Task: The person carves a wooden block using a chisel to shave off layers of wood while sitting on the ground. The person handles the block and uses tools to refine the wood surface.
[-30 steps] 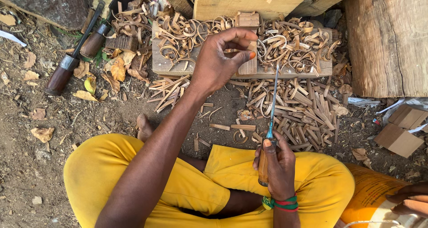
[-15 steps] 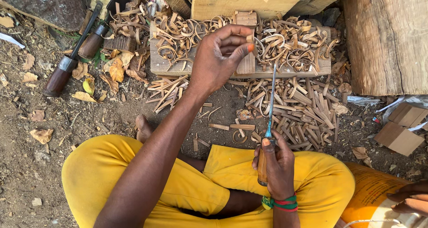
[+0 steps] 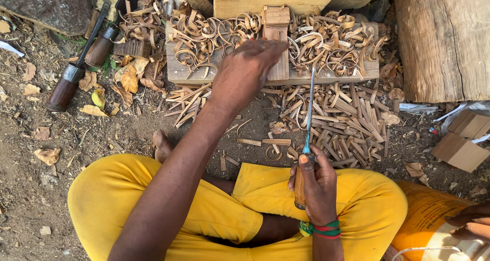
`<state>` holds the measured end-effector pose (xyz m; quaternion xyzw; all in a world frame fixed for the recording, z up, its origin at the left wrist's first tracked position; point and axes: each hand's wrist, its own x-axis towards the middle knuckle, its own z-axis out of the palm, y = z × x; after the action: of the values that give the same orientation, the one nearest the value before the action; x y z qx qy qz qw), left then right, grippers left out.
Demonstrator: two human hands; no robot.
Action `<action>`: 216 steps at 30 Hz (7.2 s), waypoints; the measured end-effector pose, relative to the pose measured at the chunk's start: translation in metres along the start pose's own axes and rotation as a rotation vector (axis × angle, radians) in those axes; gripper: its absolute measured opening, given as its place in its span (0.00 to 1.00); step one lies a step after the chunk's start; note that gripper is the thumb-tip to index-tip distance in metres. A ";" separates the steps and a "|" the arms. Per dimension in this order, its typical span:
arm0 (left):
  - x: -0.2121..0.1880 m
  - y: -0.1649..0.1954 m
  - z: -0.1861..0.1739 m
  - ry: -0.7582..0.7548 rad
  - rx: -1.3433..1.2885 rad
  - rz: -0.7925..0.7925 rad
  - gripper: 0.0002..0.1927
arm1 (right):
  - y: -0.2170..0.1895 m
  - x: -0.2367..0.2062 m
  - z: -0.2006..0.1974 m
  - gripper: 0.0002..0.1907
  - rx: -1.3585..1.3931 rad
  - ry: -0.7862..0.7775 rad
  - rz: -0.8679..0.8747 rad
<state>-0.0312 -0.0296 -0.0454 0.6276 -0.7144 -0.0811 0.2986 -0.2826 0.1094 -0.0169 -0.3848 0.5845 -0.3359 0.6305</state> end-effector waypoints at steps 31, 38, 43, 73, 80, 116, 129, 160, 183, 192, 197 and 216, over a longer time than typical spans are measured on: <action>-0.011 0.005 0.021 -0.217 0.420 0.123 0.33 | 0.011 -0.016 0.000 0.26 0.048 -0.078 -0.038; -0.016 0.013 0.021 -0.149 0.471 0.118 0.22 | 0.015 -0.016 0.002 0.26 0.037 -0.077 -0.029; -0.016 0.010 0.020 -0.054 0.369 0.070 0.26 | 0.016 -0.017 0.003 0.27 0.001 -0.067 -0.026; -0.030 -0.002 -0.013 -0.079 0.164 -0.020 0.29 | -0.019 -0.043 0.051 0.24 -0.838 0.076 -0.407; -0.033 -0.007 -0.017 -0.053 0.199 0.079 0.29 | 0.002 -0.038 0.040 0.23 -0.760 0.054 -0.477; -0.023 -0.018 -0.003 -0.054 0.136 0.108 0.21 | 0.005 -0.033 0.020 0.28 -0.298 -0.028 -0.130; -0.024 -0.011 -0.001 0.008 -0.065 -0.035 0.15 | 0.014 -0.040 0.014 0.29 -0.169 0.032 -0.159; -0.032 -0.005 -0.010 -0.005 0.063 -0.083 0.26 | -0.026 -0.042 0.059 0.23 -0.843 0.059 -0.516; -0.032 -0.002 -0.001 0.056 0.025 -0.130 0.25 | -0.030 -0.042 0.073 0.22 -0.827 0.094 -0.417; -0.032 0.002 -0.007 0.053 0.018 -0.132 0.26 | -0.030 -0.041 0.073 0.22 -0.813 0.089 -0.464; -0.032 0.001 -0.009 0.050 -0.015 -0.132 0.26 | -0.030 -0.042 0.072 0.23 -0.837 0.097 -0.420; -0.031 -0.002 -0.001 0.054 0.012 -0.113 0.27 | -0.033 -0.041 0.076 0.24 -0.862 0.092 -0.363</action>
<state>-0.0282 -0.0003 -0.0557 0.6705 -0.6700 -0.0765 0.3092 -0.2101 0.1365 0.0335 -0.6922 0.6214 -0.1839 0.3176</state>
